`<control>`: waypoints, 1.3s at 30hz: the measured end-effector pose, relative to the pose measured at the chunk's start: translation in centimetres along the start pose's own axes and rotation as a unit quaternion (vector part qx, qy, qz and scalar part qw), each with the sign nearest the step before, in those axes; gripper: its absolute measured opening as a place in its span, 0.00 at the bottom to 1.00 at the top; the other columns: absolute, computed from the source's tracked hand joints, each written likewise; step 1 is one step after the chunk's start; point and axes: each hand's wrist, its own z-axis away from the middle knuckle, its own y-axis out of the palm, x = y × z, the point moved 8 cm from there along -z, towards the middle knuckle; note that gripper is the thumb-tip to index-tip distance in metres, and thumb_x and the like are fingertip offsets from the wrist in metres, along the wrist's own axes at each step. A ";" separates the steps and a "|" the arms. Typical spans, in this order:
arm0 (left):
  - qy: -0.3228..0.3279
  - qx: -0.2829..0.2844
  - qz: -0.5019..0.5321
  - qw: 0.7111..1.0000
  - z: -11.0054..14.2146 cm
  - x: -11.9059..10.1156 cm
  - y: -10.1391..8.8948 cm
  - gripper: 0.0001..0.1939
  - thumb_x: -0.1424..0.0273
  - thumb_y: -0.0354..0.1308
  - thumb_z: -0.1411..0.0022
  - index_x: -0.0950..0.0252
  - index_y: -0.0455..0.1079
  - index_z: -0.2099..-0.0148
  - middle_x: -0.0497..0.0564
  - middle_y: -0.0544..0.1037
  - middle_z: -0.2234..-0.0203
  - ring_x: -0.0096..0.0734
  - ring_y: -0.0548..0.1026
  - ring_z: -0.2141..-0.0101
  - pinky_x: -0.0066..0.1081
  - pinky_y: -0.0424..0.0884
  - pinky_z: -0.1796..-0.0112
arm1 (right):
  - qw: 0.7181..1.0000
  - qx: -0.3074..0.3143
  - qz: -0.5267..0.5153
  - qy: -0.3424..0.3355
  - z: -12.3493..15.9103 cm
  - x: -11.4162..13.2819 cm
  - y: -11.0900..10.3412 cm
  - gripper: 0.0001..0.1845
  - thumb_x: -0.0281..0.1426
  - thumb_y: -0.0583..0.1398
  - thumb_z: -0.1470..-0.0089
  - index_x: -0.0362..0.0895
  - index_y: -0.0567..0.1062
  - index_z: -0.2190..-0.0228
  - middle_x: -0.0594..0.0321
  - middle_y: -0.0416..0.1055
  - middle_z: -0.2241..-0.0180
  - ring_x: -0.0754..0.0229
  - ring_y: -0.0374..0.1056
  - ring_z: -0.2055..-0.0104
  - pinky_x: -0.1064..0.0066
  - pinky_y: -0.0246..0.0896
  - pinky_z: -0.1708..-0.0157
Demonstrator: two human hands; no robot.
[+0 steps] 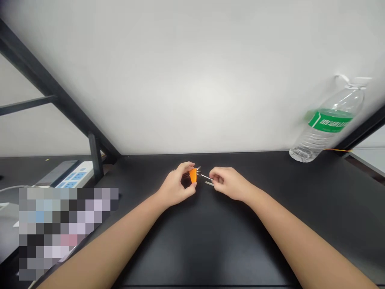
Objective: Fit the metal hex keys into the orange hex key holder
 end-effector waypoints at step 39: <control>0.016 0.022 0.055 0.998 0.8 -1.7 0.2 0.31 0.72 0.61 0.42 0.58 0.57 0.38 0.50 0.79 0.56 0.34 0.79 0.58 0.37 0.76 0.52 | 0.991 -0.021 -0.099 -0.090 1.1 2.0 -0.7 0.15 0.26 0.53 0.34 0.47 0.79 0.59 0.61 0.72 0.63 0.65 0.72 0.69 0.70 0.71 0.65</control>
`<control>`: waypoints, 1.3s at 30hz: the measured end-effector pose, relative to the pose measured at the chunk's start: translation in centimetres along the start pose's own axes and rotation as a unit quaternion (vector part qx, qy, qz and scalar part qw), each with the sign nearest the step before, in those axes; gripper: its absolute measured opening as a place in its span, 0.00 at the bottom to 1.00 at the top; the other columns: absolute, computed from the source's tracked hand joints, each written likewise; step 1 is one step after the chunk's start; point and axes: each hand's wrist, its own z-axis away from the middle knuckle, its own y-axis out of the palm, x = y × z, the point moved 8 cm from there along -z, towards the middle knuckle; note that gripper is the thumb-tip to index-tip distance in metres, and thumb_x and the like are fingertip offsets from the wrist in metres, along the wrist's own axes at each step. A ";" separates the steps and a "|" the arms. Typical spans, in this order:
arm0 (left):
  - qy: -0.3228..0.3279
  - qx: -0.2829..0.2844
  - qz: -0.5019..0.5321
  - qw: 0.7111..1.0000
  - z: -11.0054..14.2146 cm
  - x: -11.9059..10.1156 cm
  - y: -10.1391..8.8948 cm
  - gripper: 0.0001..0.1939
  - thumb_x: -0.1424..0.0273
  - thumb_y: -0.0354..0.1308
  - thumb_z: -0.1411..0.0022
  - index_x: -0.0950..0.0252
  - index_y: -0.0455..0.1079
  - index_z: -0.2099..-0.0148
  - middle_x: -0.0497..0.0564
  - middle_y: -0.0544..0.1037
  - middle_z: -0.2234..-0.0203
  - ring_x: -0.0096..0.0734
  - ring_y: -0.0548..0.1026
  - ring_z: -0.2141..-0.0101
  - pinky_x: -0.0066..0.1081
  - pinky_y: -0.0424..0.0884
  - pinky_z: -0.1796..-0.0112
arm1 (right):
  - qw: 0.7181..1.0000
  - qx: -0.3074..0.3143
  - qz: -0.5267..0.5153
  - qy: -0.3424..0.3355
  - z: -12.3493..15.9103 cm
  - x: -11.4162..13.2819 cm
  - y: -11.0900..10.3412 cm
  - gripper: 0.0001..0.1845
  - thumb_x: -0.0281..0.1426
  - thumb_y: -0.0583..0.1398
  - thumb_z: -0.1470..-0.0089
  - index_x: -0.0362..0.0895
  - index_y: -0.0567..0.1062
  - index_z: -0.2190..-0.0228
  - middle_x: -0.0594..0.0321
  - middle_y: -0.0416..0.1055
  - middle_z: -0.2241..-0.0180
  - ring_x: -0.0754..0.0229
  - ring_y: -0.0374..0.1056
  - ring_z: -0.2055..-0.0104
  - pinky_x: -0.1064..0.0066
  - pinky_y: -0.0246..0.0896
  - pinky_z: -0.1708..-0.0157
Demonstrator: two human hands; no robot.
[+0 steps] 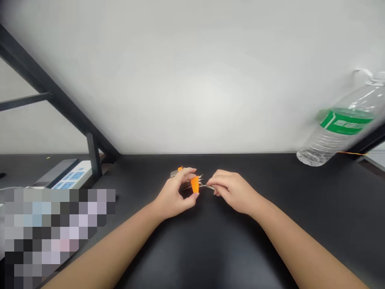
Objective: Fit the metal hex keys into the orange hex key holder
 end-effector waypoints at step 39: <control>-0.012 -0.042 -0.024 0.999 0.1 0.4 -0.8 0.33 0.69 0.63 0.44 0.58 0.58 0.39 0.50 0.80 0.56 0.35 0.80 0.59 0.37 0.75 0.53 | 0.991 -0.074 -0.109 -0.018 -0.4 -0.8 -0.2 0.13 0.34 0.55 0.33 0.46 0.80 0.60 0.59 0.71 0.65 0.62 0.73 0.71 0.65 0.75 0.68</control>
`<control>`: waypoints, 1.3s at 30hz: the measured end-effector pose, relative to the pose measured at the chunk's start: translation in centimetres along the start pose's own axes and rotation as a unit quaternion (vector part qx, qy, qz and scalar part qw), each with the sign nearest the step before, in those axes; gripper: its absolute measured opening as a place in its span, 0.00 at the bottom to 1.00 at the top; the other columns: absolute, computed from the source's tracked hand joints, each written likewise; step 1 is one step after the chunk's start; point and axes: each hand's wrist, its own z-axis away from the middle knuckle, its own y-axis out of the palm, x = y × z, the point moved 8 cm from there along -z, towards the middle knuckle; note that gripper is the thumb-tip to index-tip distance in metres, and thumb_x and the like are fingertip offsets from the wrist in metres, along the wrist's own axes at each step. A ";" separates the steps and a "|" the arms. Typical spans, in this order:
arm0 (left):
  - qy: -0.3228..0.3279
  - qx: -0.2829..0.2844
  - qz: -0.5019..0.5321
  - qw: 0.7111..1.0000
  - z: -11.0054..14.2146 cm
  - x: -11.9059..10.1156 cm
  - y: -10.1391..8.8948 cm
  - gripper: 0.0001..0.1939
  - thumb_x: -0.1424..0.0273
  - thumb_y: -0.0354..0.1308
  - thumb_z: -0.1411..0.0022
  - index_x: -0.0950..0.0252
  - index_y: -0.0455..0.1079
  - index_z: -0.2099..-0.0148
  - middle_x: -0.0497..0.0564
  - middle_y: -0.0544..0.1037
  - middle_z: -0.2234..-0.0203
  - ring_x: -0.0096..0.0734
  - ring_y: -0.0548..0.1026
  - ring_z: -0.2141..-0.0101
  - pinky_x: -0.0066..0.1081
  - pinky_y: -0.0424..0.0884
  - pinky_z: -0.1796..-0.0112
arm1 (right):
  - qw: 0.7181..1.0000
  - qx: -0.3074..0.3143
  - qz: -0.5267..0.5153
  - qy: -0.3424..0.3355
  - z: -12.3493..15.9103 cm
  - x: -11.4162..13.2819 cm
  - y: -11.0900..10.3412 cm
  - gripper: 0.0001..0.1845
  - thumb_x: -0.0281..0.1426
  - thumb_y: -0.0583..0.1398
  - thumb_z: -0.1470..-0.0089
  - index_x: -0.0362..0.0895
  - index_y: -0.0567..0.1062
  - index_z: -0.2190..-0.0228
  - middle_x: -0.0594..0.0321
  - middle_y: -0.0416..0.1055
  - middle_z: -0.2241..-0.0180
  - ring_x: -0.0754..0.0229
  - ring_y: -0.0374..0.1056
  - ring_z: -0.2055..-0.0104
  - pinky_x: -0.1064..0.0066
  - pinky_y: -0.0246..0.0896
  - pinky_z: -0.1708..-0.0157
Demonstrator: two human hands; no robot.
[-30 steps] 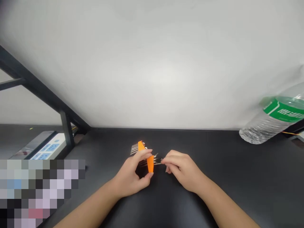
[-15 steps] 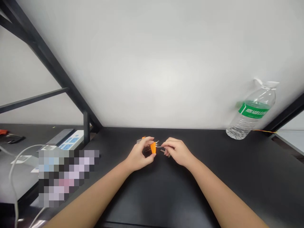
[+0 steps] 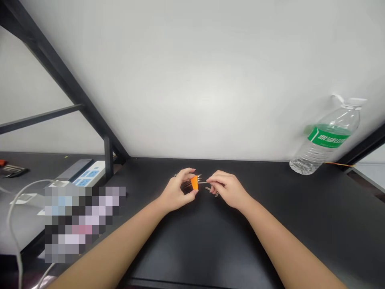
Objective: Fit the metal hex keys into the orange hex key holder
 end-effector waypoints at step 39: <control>0.000 0.082 -0.051 0.995 0.3 0.3 2.1 0.29 0.69 0.63 0.42 0.60 0.65 0.38 0.52 0.78 0.48 0.40 0.78 0.51 0.39 0.73 0.47 | 0.913 0.134 0.348 0.164 1.2 -3.1 -0.7 0.06 0.22 0.62 0.55 0.44 0.71 0.77 0.62 0.71 0.72 0.62 0.65 0.73 0.72 0.54 0.75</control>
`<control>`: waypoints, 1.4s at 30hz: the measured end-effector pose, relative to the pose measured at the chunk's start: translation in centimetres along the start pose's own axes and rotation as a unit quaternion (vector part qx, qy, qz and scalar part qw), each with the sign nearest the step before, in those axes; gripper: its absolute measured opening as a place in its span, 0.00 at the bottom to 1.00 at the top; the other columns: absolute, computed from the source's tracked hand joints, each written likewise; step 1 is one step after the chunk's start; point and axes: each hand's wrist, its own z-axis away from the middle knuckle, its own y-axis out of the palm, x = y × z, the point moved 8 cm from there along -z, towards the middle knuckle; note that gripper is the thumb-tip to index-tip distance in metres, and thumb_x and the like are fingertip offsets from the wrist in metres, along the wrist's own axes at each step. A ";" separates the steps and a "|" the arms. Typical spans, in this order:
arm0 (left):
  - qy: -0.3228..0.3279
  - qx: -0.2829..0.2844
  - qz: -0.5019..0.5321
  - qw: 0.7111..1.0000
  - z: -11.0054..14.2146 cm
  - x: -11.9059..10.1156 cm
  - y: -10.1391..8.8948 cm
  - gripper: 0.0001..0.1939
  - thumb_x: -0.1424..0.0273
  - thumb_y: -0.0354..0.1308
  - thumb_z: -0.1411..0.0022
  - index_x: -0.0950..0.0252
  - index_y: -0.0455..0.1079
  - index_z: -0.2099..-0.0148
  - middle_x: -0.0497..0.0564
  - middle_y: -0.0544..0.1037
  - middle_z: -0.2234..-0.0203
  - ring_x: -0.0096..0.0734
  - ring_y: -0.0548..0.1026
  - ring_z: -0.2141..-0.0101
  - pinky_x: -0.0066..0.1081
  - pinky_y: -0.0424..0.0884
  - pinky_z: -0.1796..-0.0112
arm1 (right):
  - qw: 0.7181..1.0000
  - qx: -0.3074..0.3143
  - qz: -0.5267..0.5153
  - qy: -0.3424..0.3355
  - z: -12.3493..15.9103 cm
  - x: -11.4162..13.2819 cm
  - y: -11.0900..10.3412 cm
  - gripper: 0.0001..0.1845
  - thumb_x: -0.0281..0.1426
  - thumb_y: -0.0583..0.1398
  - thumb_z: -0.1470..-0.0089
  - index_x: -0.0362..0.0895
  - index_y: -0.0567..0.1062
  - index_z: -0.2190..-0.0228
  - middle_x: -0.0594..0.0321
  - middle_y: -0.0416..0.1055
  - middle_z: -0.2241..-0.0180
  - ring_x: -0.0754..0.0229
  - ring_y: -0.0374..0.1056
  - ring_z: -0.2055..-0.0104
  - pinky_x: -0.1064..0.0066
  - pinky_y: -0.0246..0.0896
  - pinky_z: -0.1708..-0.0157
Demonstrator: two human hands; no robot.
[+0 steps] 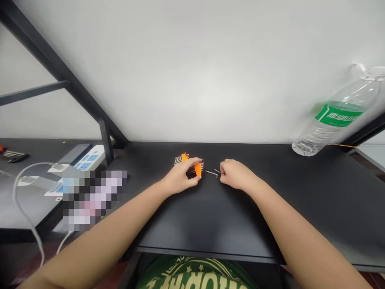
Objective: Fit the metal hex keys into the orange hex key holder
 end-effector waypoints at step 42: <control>0.028 0.043 0.012 0.999 0.3 -2.1 0.4 0.36 0.66 0.63 0.43 0.58 0.55 0.34 0.51 0.81 0.54 0.38 0.79 0.54 0.37 0.72 0.49 | 0.976 -0.068 -0.023 -0.207 2.5 6.9 -1.6 0.12 0.24 0.54 0.37 0.44 0.77 0.65 0.61 0.68 0.66 0.63 0.63 0.69 0.70 0.57 0.67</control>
